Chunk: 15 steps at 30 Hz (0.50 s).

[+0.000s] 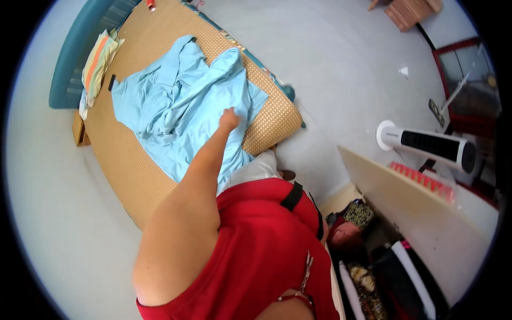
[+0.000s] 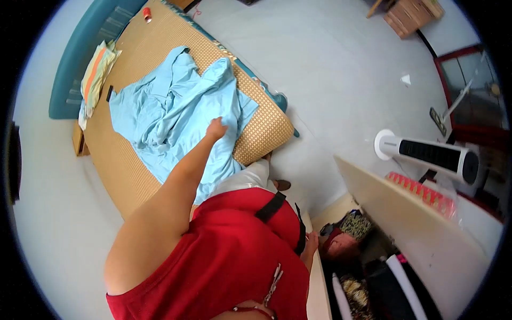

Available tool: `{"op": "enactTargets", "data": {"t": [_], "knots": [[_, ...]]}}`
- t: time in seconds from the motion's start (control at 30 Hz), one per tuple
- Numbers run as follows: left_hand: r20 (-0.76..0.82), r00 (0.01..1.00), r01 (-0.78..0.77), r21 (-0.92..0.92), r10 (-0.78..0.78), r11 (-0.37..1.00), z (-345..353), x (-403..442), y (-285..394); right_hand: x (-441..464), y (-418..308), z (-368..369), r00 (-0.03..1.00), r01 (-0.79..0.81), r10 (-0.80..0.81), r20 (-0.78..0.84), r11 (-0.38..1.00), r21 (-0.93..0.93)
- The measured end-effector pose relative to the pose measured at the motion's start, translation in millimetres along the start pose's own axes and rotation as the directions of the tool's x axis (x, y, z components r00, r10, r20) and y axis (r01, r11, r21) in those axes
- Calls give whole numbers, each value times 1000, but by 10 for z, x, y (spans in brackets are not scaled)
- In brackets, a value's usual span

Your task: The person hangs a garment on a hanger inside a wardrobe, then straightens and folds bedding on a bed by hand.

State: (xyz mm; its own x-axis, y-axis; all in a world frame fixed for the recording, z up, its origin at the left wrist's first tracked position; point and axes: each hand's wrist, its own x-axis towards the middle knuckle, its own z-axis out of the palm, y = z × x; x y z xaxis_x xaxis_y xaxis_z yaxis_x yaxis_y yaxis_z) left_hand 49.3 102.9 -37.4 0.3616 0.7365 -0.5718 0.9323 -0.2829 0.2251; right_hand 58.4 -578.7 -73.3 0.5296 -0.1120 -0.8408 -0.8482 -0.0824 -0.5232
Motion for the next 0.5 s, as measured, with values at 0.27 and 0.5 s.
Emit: {"op": "enactTargets", "data": {"t": [0.27, 0.5], "knots": [[-264, 932, 216, -140, -247, 966, -812, 187, -530, -390, -2183, 1572, 901, 426, -299, 314, 483, -765], [-183, 966, 178, -38, -182, 983, -1085, 1028, -1024, -430, -3646, 2397, 426, 294, -609, 670, -607, -739]]}}
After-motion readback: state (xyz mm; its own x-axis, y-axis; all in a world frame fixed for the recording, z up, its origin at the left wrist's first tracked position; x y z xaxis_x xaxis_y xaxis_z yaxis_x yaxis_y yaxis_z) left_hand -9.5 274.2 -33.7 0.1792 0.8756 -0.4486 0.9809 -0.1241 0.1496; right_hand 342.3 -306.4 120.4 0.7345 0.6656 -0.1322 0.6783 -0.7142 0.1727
